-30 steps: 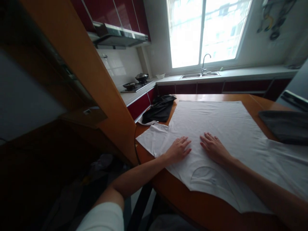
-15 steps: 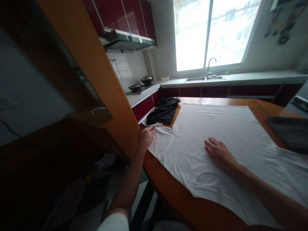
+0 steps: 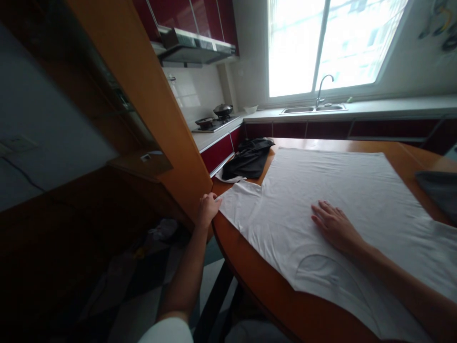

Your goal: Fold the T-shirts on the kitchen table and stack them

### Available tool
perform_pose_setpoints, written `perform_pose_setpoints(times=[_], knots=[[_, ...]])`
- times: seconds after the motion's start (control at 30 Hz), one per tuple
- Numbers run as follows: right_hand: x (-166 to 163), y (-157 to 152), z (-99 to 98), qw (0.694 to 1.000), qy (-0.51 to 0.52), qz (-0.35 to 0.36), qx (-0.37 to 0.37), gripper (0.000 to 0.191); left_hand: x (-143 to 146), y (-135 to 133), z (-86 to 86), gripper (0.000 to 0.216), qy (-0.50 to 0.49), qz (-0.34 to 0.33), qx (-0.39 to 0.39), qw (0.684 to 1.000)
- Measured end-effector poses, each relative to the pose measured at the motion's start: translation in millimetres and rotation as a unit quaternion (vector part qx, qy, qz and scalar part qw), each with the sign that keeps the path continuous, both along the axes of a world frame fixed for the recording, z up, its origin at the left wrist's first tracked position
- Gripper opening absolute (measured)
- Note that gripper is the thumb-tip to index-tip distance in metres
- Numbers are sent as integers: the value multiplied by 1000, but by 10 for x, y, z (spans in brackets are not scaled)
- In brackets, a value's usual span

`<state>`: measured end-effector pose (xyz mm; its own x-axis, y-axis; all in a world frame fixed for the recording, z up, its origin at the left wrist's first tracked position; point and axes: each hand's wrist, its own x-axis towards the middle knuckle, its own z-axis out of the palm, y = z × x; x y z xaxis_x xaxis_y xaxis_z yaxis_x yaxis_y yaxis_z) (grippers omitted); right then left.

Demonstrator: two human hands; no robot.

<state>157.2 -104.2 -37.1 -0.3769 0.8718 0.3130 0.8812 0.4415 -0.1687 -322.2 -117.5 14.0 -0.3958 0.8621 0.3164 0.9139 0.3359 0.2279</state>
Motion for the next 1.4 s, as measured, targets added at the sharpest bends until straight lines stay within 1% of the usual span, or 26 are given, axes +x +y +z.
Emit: perform_pose_setpoints(times=[0.17,0.27,0.37,0.43,0.5,0.57,0.63,0.67,0.73,0.8,0.87,0.9,0.93,0.97,1.07,1.1,1.13,1.2,1.3,1.4], knots=[[-9,-11,25,1000,-6,-4,-5,51,-17,43,22,17,-32,-8,11,999],[-15,-12,38,1000,-6,-3,-5,51,16,69,82,13,-108,-27,30,993],[-20,-14,49,1000,-6,-1,-3,50,111,114,224,13,-167,-47,51,984],[-27,-20,58,1000,-5,-2,-1,49,236,156,384,11,-185,-84,99,974],[-35,-29,74,1000,-4,-5,0,48,432,194,589,10,-210,-148,157,954],[-44,-40,97,1000,-5,-7,-3,48,705,214,804,11,-232,-220,188,929],[-54,-50,126,1000,-12,-10,-10,49,1037,207,977,16,-242,-286,180,910],[-58,-55,142,1000,-16,-12,-14,49,1213,196,1033,19,-238,-318,164,903],[-65,-61,168,999,-23,-13,-19,49,1550,173,1077,25,-233,-377,121,888],[-69,-65,184,999,-25,-12,-19,49,1820,189,1045,34,-239,-456,48,856],[-70,-67,188,1000,-20,-11,-13,49,1982,294,979,41,-252,-538,-46,803],[-70,-67,185,1000,-17,-10,-7,48,2019,389,946,41,-258,-561,-81,782],[-70,-68,179,1000,-14,-7,-2,47,2029,510,917,39,-262,-568,-97,774],[-69,-68,171,1000,-11,-4,4,47,2015,653,890,36,-264,-558,-94,781],[-64,-65,139,1000,-3,2,19,45,1886,1117,794,27,-234,-468,-31,851],[-61,-63,131,1000,-1,3,23,45,1833,1249,745,25,-215,-444,-21,869],[-58,-62,126,1000,1,3,25,44,1783,1357,686,24,-202,-430,-16,880],[-54,-62,140,999,10,3,31,43,1701,1491,540,22,-182,-426,-12,886],[-68,-90,231,997,44,22,52,37,1636,1537,303,19,-162,-453,-21,876],[-127,-164,372,989,88,96,66,28,1625,1537,133,19,-146,-484,-40,862]])
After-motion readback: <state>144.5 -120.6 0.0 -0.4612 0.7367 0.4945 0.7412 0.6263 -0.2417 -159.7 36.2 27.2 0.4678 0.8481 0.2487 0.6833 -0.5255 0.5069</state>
